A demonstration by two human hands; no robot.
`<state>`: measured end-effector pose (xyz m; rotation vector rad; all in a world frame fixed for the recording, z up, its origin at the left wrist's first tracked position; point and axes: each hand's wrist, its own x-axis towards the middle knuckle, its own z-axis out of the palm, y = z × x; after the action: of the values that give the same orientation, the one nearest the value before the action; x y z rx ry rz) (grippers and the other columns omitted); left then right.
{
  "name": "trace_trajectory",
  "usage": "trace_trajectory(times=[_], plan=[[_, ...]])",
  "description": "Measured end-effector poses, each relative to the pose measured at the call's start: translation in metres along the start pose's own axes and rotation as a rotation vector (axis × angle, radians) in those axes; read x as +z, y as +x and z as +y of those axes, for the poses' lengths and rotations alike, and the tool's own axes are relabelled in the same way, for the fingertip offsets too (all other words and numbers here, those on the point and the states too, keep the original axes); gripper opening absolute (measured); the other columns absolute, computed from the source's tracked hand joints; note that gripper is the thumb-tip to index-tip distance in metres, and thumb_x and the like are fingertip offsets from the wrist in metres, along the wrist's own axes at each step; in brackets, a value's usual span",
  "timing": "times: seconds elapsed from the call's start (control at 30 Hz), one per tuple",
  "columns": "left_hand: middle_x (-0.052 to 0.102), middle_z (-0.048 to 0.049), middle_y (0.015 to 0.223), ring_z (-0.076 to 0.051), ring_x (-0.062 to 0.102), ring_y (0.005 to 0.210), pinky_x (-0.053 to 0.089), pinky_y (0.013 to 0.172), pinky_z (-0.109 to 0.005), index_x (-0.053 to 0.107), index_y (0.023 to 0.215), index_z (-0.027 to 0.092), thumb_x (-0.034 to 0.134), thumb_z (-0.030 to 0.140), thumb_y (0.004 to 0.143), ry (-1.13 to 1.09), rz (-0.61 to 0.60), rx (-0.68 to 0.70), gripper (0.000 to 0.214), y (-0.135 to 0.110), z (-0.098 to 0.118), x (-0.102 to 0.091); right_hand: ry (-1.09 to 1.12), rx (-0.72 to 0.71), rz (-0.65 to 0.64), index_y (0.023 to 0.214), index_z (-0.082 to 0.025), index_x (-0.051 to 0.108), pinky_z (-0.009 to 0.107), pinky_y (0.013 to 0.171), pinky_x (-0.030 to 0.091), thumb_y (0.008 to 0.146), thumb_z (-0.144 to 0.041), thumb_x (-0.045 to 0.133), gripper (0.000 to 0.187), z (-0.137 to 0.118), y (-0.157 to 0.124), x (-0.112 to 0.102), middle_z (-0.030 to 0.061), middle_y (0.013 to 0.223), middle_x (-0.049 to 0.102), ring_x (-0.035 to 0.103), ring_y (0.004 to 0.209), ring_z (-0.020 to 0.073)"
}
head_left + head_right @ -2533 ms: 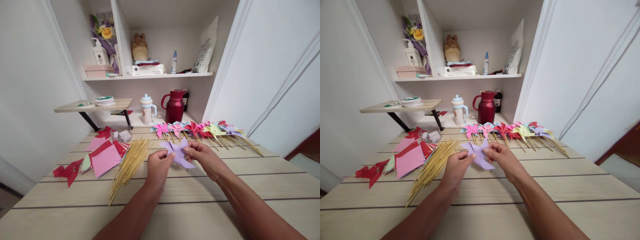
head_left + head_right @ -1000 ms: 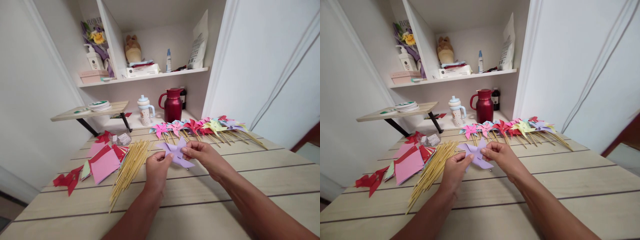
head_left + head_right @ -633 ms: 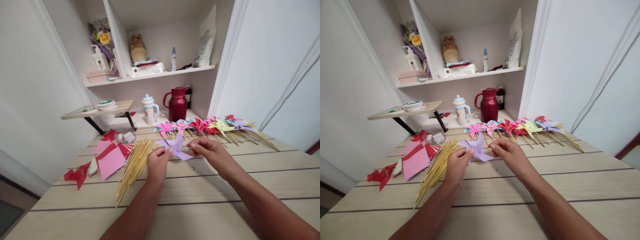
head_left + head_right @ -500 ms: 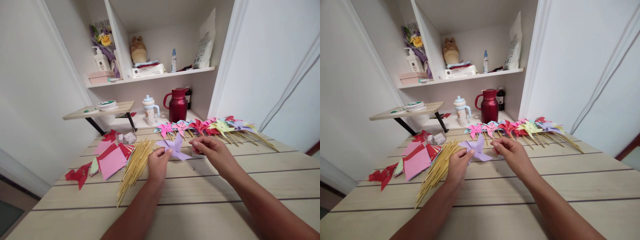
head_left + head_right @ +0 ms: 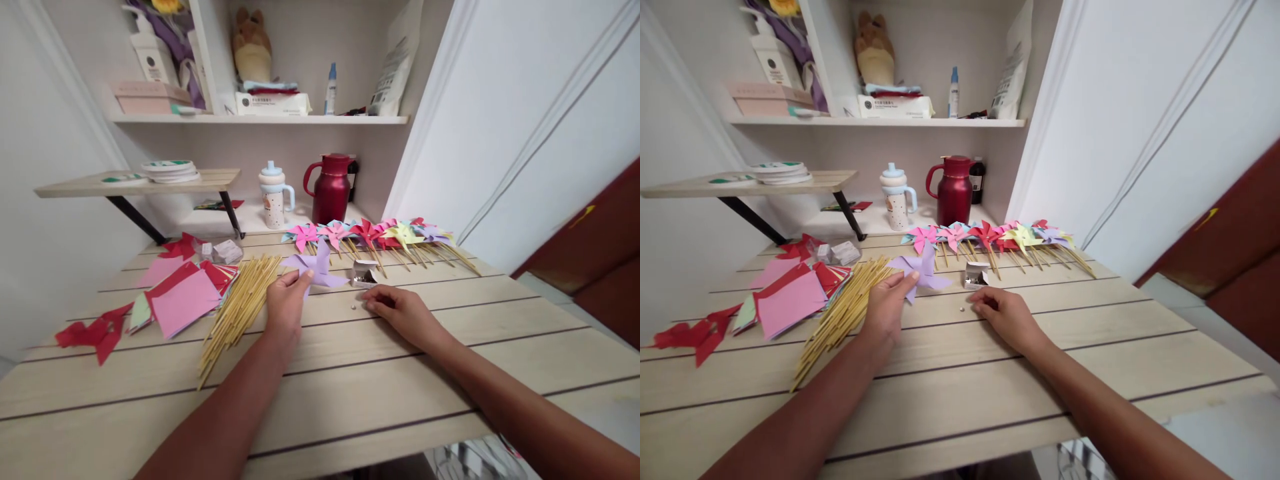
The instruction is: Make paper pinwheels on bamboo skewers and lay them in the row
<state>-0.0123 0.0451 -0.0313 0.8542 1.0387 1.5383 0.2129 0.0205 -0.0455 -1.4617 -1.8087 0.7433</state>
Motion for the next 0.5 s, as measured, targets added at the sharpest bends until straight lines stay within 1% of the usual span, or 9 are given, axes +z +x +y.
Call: trace_trajectory(times=[0.07,0.2,0.27,0.37,0.5], plan=[[0.069,-0.0006,0.073,-0.013,0.058,0.071,0.043,0.071,-0.024,0.076,0.075,0.014,0.081,0.030,0.060,-0.005,0.010,0.005,0.023,-0.001,0.000,0.000,0.000,-0.006,0.019,0.096,-0.022,0.074,0.033,0.074,0.046,0.083,-0.039,0.063,0.024,0.001,-0.001,0.006,0.0033,0.086,0.073,0.064,0.080,0.0220],[0.069,-0.0006,0.075,-0.014,0.058,0.073,0.044,0.073,-0.025,0.076,0.077,0.014,0.080,0.031,0.062,-0.004,0.011,0.015,0.023,0.000,0.000,-0.001,-0.002,-0.021,0.007,0.097,-0.023,0.075,0.033,0.074,0.047,0.082,-0.041,0.067,0.025,-0.003,0.003,0.012,0.0035,0.092,0.074,0.064,0.083,0.0225],[0.068,-0.0001,0.074,-0.014,0.058,0.072,0.043,0.073,-0.025,0.076,0.077,0.014,0.079,0.031,0.062,0.006,0.008,0.022,0.022,0.000,0.000,-0.001,-0.014,-0.024,0.002,0.092,-0.024,0.076,0.033,0.077,0.046,0.083,-0.040,0.065,0.021,-0.004,0.006,0.012,0.0035,0.094,0.075,0.065,0.085,0.0231],[0.065,0.0013,0.069,-0.013,0.056,0.070,0.042,0.070,-0.024,0.074,0.072,0.015,0.078,0.031,0.063,0.039,0.008,0.038,0.019,0.000,0.000,-0.001,-0.046,-0.026,-0.006,0.081,-0.024,0.075,0.034,0.077,0.045,0.083,-0.036,0.063,0.017,-0.001,0.011,0.012,0.0033,0.091,0.075,0.065,0.085,0.0239],[0.061,0.0021,0.064,-0.013,0.051,0.066,0.038,0.064,-0.023,0.072,0.068,0.015,0.076,0.030,0.064,0.098,-0.004,0.044,0.017,-0.001,-0.002,-0.001,-0.078,-0.028,-0.026,0.078,-0.024,0.073,0.033,0.074,0.044,0.081,-0.031,0.062,0.013,0.001,0.016,0.014,0.0021,0.087,0.074,0.063,0.081,0.0225]])
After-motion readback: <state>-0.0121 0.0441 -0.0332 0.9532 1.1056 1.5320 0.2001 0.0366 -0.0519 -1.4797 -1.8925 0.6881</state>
